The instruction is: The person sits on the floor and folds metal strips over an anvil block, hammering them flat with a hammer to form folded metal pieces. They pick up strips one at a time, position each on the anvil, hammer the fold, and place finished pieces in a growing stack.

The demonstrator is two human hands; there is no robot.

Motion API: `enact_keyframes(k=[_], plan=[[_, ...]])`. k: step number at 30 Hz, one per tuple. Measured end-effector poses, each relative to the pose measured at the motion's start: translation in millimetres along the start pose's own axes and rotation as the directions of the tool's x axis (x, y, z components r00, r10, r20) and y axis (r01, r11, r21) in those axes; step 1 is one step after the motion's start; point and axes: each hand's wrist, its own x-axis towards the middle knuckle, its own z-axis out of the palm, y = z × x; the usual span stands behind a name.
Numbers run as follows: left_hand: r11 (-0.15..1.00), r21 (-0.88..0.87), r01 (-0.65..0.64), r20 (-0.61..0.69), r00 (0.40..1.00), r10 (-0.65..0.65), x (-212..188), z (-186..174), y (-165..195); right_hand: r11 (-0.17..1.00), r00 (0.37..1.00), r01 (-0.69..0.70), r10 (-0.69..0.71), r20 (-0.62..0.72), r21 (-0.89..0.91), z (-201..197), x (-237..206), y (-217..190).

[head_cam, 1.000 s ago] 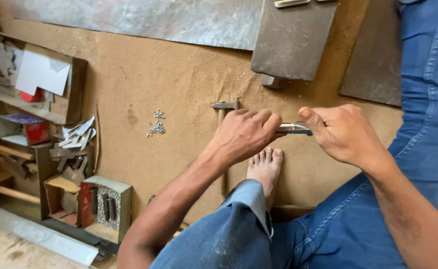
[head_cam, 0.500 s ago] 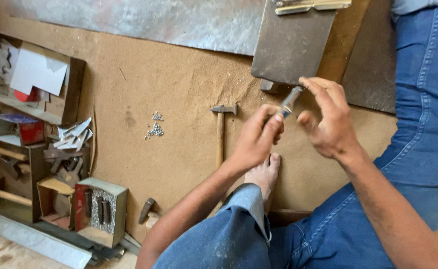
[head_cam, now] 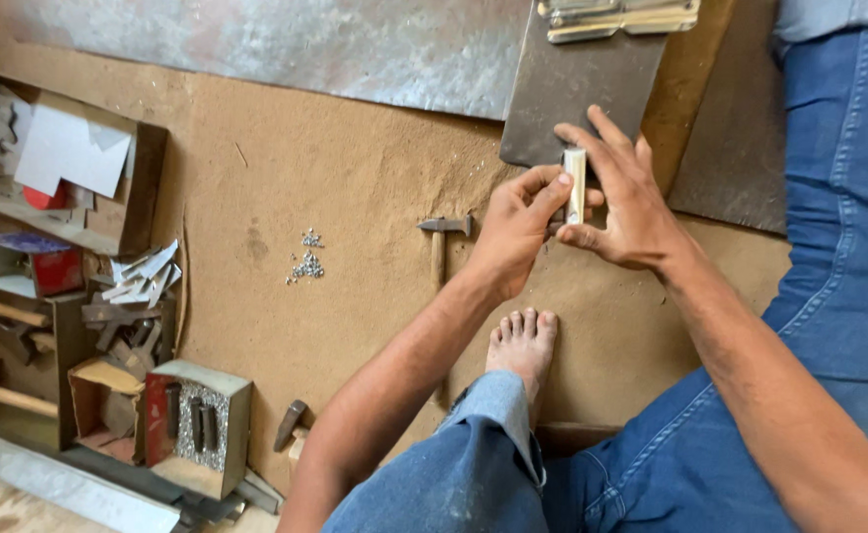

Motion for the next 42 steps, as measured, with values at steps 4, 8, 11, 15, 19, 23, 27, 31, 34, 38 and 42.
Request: enact_keyframes(k=[4, 8, 11, 15, 19, 23, 27, 31, 34, 38, 42], plan=[[0.998, 0.049, -0.043, 0.037, 0.998, 0.042, 2.8, -4.5, -3.0, 0.994, 0.999, -0.041, 0.044, -0.030, 0.105, 4.1, -0.6, -1.5], [0.767, 0.625, -0.143, -0.084, 0.965, 0.249, -11.0, -29.9, -14.1, 0.992, 0.994, -0.039, 0.051, -0.098, 0.121, 2.3, 2.2, 7.2], [0.084, 0.987, 0.139, -0.162, 0.874, 0.457, -51.3, -71.8, -30.7, 0.989, 0.994, -0.028, 0.043, -0.097, 0.147, 2.4, 3.7, 11.5], [-0.067, 0.793, 0.605, -0.592, 0.792, 0.150, -130.0, -116.9, -72.1, 0.982, 0.993, -0.106, 0.112, -0.034, 0.159, 1.7, 8.5, 12.7], [0.436, 0.723, 0.535, -0.620, 0.782, 0.067, -173.4, -121.0, -61.5, 0.978, 0.995, -0.087, 0.077, 0.057, 0.188, -9.9, 15.1, 21.5], [0.361, 0.920, 0.155, -0.272, 0.914, 0.302, -197.8, -76.0, -3.1, 0.978, 0.990, -0.071, 0.046, 0.132, 0.197, -20.5, 15.4, 38.0], [0.038, 0.947, -0.319, 0.249, 0.805, 0.539, -172.8, -40.3, 41.2, 0.978, 0.990, 0.112, -0.124, 0.063, 0.177, -13.7, 17.1, 47.5], [0.069, 0.974, -0.216, 0.160, 0.869, 0.468, -127.6, -25.6, 53.2, 0.959, 0.993, 0.076, -0.098, 0.068, 0.273, -9.4, 20.4, 49.1], [0.079, 0.964, -0.255, 0.183, 0.846, 0.501, -118.5, -27.6, 47.8, 0.965, 0.997, 0.009, -0.030, 0.075, 0.264, -11.1, 21.1, 47.3], [0.115, 0.982, -0.147, 0.078, 0.884, 0.461, -123.5, -45.2, 27.7, 0.998, 1.000, -0.006, 0.006, -0.002, 0.065, -6.5, 19.9, 35.7], [0.200, 0.972, -0.121, -0.010, 0.831, 0.556, -129.1, -60.5, 0.7, 0.865, 0.969, -0.002, -0.123, -0.216, -0.502, 4.5, 18.2, 14.4]])
